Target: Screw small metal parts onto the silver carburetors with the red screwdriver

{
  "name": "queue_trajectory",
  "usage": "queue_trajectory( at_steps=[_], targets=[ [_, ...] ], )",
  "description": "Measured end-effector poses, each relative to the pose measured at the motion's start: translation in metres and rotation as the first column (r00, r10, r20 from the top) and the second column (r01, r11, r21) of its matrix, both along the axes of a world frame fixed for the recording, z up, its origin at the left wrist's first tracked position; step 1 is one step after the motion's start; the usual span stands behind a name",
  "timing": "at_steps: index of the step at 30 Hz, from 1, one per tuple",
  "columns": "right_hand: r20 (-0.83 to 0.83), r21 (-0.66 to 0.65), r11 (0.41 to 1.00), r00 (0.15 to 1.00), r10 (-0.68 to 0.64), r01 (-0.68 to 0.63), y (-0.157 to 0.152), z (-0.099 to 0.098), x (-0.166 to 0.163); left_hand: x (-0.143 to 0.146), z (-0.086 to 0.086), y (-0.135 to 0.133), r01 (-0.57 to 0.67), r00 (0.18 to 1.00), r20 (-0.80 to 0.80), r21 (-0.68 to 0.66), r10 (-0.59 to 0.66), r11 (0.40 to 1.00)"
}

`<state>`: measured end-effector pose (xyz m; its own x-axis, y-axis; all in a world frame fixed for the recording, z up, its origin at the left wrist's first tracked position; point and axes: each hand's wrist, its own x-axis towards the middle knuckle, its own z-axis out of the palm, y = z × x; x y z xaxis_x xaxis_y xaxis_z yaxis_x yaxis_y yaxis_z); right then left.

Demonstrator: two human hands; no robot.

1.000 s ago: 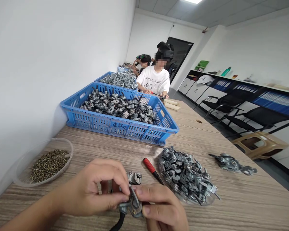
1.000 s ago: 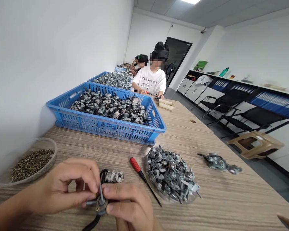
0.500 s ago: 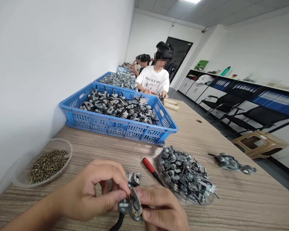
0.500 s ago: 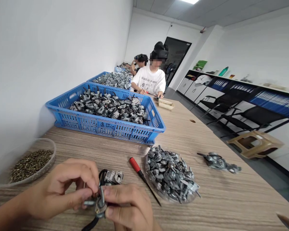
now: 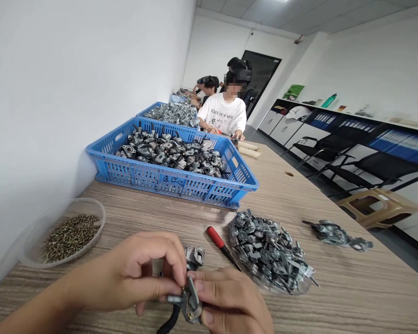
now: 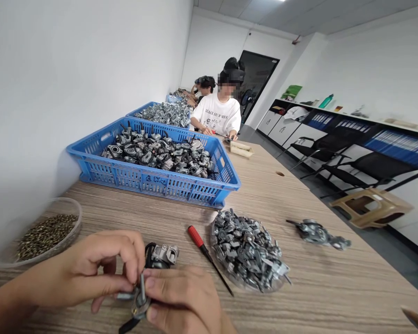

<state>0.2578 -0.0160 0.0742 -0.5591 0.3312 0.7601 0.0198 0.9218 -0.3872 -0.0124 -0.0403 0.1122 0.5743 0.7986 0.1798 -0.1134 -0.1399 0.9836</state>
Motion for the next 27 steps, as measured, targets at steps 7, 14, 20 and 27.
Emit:
queue_trajectory(
  at_steps=[7, 14, 20, 27],
  targets=[
    [-0.055, 0.060, 0.997, 0.997, 0.044, -0.041, 0.001, 0.007, -0.003, -0.001, 0.001, 0.001, -0.025, 0.999, -0.042, 0.152, 0.032, 0.988],
    [0.048, 0.098, 0.994, 0.998, 0.041, -0.045, 0.005, 0.024, -0.001, 0.000, 0.010, 0.003, -0.117, 0.986, -0.049, 0.463, 0.158, 0.878],
    [0.055, 0.096, 0.994, 0.997, 0.051, -0.056, 0.006, 0.025, -0.001, 0.000, 0.001, 0.003, -0.131, 0.987, -0.031, 0.417, 0.158, 0.899],
    [0.073, 0.103, 0.991, 0.994, 0.078, -0.085, 0.007, 0.027, -0.001, 0.003, -0.002, 0.004, -0.137, 0.991, 0.040, 0.327, 0.131, 0.935]
  ],
)
